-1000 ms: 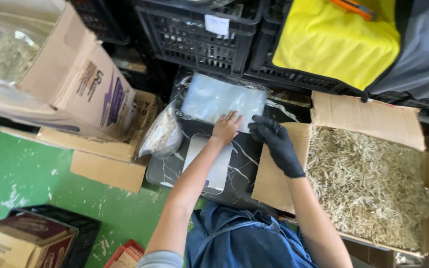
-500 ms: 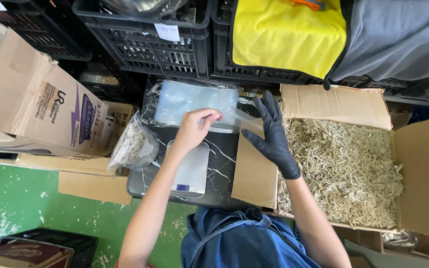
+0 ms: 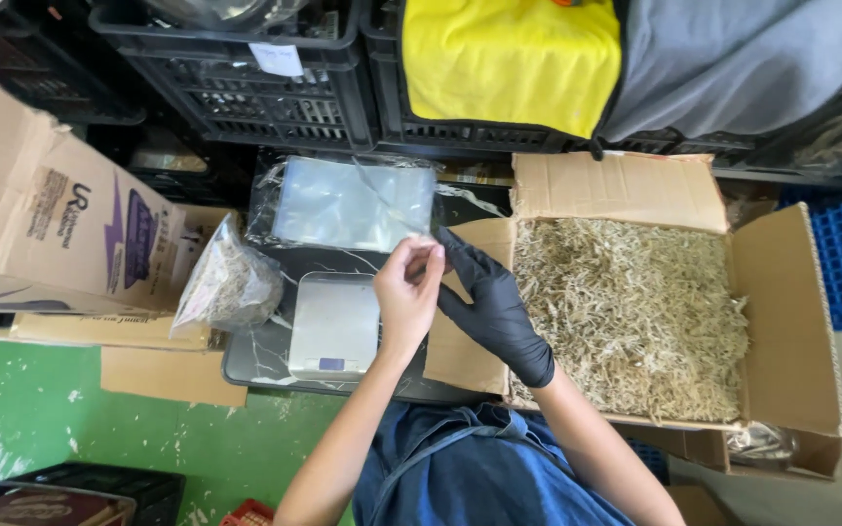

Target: The person transfers dried shredded food from a large box into small plastic bags, weighs each bag on a digital scale, and organizes the bags on a table.

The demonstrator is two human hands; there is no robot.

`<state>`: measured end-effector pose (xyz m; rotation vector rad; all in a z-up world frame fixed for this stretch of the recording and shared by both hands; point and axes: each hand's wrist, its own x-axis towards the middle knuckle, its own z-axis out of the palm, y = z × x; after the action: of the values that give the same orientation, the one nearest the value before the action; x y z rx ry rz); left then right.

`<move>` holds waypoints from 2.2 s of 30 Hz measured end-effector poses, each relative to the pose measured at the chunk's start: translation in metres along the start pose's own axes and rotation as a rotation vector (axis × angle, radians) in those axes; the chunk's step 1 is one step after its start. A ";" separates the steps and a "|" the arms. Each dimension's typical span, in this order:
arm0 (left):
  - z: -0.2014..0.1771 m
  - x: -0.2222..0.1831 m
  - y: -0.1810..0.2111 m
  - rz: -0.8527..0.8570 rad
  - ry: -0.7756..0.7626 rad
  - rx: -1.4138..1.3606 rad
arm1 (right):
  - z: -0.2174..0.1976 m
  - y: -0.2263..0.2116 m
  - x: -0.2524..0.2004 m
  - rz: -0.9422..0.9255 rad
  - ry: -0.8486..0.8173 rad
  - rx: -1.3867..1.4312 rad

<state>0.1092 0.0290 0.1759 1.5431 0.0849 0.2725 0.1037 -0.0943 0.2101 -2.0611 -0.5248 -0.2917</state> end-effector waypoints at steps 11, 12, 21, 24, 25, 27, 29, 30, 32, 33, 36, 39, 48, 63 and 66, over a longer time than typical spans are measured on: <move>0.008 -0.014 0.004 -0.063 -0.159 0.027 | -0.047 0.007 -0.020 0.112 -0.037 0.223; 0.010 -0.014 0.007 -0.041 -0.209 0.028 | -0.052 0.005 -0.021 0.132 -0.018 0.240; 0.058 -0.023 -0.003 0.436 -0.354 0.604 | -0.058 0.069 -0.044 0.196 0.118 -0.014; 0.077 -0.029 -0.018 0.541 -0.343 0.745 | -0.054 0.085 -0.062 0.275 0.312 -0.114; 0.083 -0.034 -0.022 0.545 -0.349 0.742 | -0.063 0.096 -0.060 0.278 0.318 -0.117; 0.093 -0.042 -0.029 0.577 -0.394 0.714 | -0.078 0.116 -0.055 0.262 0.420 -0.054; 0.090 -0.031 0.001 0.499 -0.424 0.684 | -0.090 0.079 -0.054 0.249 0.423 0.001; 0.088 -0.024 0.016 0.417 -0.451 0.655 | -0.096 0.061 -0.053 0.236 0.421 0.058; 0.082 -0.011 0.043 0.323 -0.517 0.549 | -0.106 0.031 -0.054 0.079 0.426 -0.071; 0.077 0.000 0.059 0.240 -0.576 0.452 | -0.109 0.016 -0.049 -0.089 0.436 -0.190; 0.089 0.000 0.050 0.432 -0.618 0.651 | -0.087 0.041 -0.051 -0.060 0.450 -0.630; 0.103 -0.006 -0.017 0.888 -0.527 1.146 | -0.093 0.052 -0.052 0.616 -0.055 -0.317; 0.098 -0.021 0.004 0.406 -0.672 0.878 | -0.091 0.063 -0.032 0.923 0.439 1.090; 0.087 -0.070 0.060 0.474 -0.980 0.388 | -0.084 0.054 0.011 0.578 0.098 1.460; 0.071 -0.027 0.062 0.336 -0.681 0.302 | -0.076 0.073 0.008 0.587 0.036 1.627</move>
<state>0.0915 -0.0459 0.2362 1.8741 -0.7007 -0.0178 0.1458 -0.1898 0.1977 -0.5278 0.0014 0.3794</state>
